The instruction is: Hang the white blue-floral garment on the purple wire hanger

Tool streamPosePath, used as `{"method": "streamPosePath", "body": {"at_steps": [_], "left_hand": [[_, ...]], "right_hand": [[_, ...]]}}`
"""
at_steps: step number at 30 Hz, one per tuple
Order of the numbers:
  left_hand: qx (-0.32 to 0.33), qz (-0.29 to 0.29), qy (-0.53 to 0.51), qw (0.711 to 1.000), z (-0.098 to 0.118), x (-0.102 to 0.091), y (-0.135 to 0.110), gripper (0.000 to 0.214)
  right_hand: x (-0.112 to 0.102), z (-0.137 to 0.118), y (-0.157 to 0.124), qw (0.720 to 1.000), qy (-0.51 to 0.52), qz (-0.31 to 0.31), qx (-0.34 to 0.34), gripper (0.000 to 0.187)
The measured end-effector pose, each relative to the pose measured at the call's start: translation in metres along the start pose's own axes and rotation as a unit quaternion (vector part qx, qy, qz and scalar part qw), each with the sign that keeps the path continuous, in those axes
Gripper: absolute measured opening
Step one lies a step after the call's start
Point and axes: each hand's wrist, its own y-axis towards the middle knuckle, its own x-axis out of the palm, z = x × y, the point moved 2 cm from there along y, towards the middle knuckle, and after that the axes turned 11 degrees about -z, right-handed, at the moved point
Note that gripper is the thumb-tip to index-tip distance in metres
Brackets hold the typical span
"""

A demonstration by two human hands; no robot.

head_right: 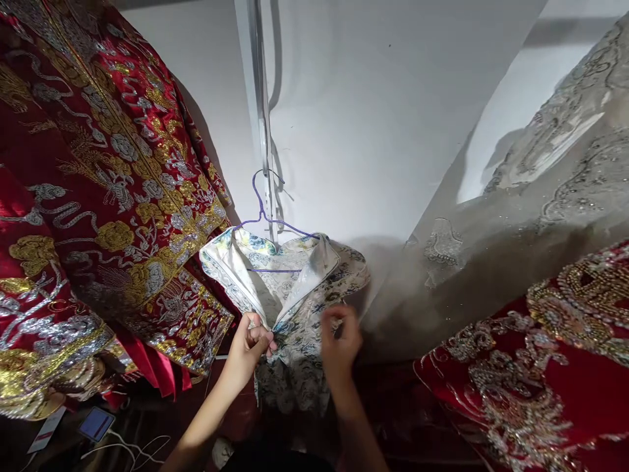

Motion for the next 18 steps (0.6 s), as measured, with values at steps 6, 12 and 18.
{"method": "streamPosePath", "body": {"at_steps": [6,12,18], "left_hand": [[0.024,-0.001,0.028,0.999,0.008,0.013,0.007,0.022],[0.138,0.06,-0.014,0.988,0.089,0.009,0.062,0.033],[0.24,0.013,-0.004,0.971,0.173,0.031,0.096,0.043]], "right_hand": [[0.071,0.012,-0.068,0.939,0.026,-0.341,0.045,0.01],[0.078,0.041,-0.059,0.943,-0.003,-0.323,0.079,0.032],[0.058,0.041,-0.044,0.93,0.012,-0.362,0.052,0.043]]}}
